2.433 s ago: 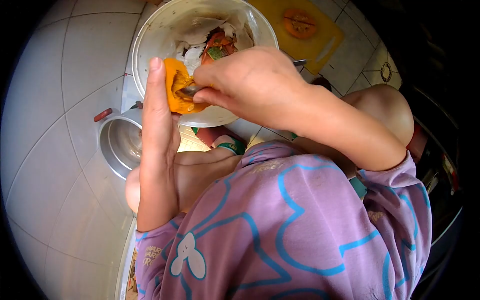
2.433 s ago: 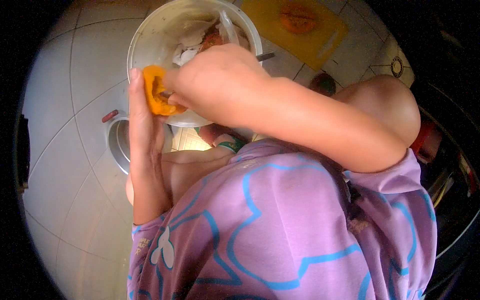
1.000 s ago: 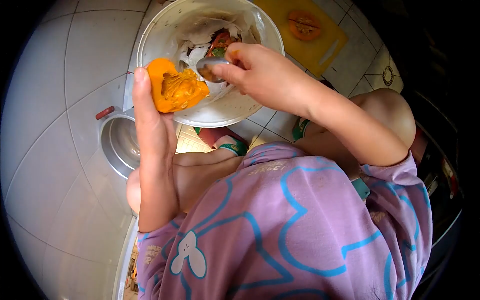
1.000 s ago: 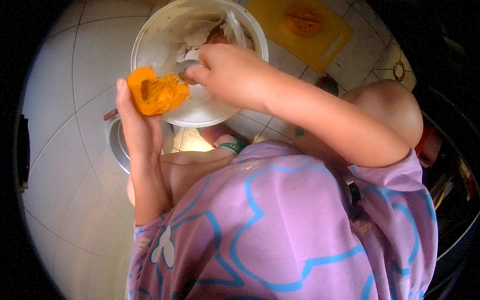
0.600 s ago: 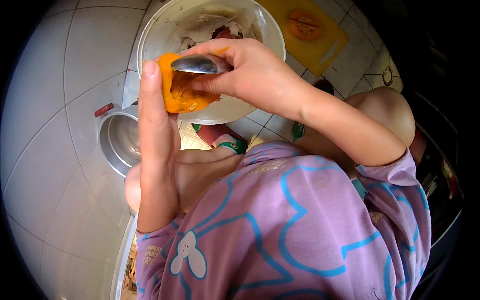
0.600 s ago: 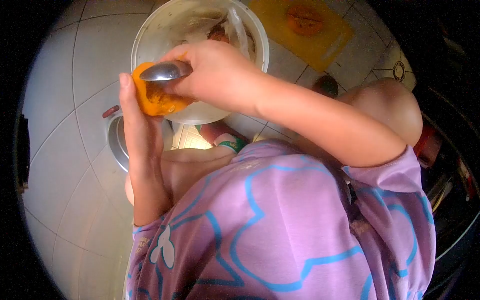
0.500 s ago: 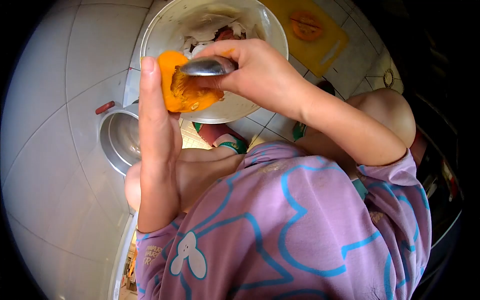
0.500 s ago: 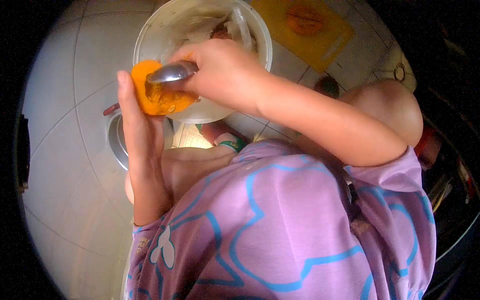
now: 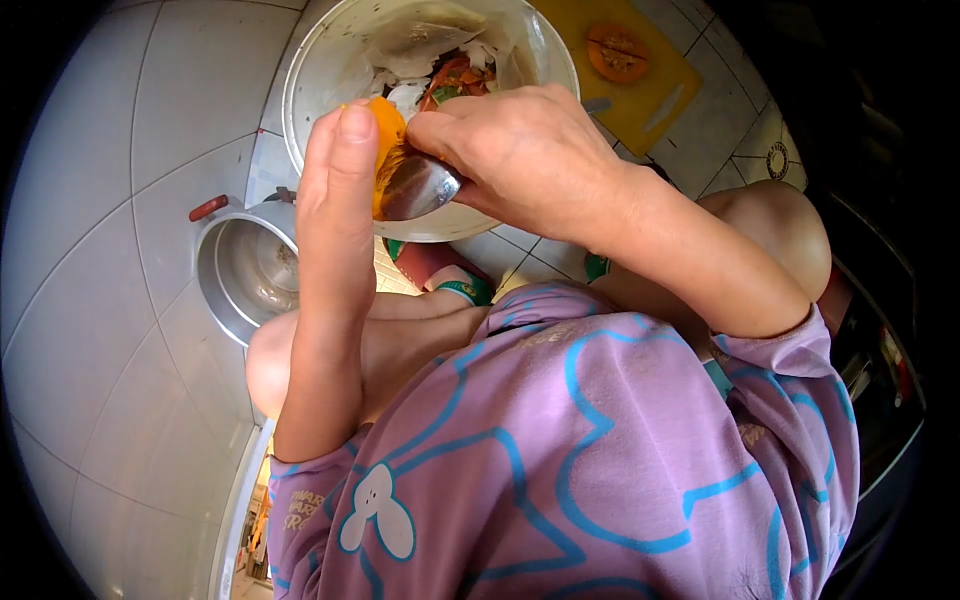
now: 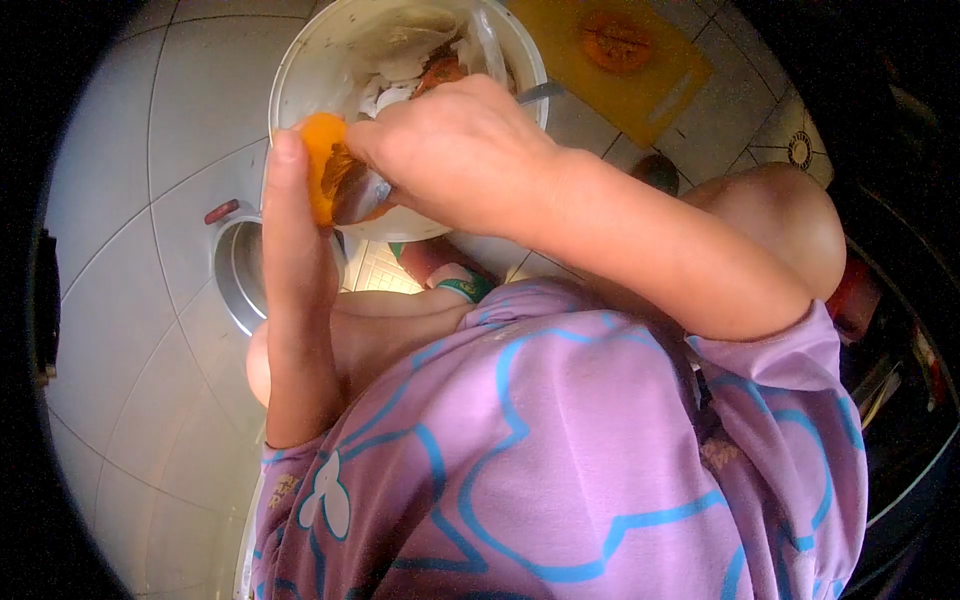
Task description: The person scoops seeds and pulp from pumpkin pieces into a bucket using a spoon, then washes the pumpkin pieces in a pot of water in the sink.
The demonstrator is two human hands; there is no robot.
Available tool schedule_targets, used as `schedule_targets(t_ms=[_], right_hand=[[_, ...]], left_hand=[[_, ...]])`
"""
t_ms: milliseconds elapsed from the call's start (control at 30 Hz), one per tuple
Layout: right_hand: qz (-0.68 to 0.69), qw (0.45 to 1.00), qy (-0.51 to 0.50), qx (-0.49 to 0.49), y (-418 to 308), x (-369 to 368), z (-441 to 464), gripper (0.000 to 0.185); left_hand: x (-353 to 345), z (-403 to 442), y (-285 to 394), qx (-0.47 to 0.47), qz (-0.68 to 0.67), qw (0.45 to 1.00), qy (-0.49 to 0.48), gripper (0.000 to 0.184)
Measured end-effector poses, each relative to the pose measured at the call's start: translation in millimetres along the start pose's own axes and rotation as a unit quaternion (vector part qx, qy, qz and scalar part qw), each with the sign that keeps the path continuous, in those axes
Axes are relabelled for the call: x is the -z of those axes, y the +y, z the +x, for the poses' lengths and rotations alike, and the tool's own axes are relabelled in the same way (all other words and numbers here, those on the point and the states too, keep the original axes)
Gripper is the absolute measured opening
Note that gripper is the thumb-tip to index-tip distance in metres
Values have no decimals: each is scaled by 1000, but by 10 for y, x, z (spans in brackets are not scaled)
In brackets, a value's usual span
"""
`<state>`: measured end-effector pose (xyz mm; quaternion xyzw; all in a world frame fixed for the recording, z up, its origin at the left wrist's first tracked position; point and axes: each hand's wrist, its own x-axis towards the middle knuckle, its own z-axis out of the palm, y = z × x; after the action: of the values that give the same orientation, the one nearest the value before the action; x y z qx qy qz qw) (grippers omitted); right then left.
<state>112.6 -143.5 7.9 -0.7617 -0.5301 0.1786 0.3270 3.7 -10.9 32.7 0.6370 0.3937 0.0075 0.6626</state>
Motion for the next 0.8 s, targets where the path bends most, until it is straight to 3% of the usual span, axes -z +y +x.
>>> schedule_targets(t_ms=[467, 733, 800], right_hand=[[-58, 997, 6, 60, -9, -35, 18, 8], [-62, 996, -9, 64, 63, -23, -6, 10], [-66, 997, 2, 48, 96, -33, 4, 10]], left_hand=[[53, 123, -79, -13, -38, 999, 34, 48], [165, 237, 64, -37, -100, 983, 148, 56], [210, 240, 80, -47, -106, 984, 132, 65]])
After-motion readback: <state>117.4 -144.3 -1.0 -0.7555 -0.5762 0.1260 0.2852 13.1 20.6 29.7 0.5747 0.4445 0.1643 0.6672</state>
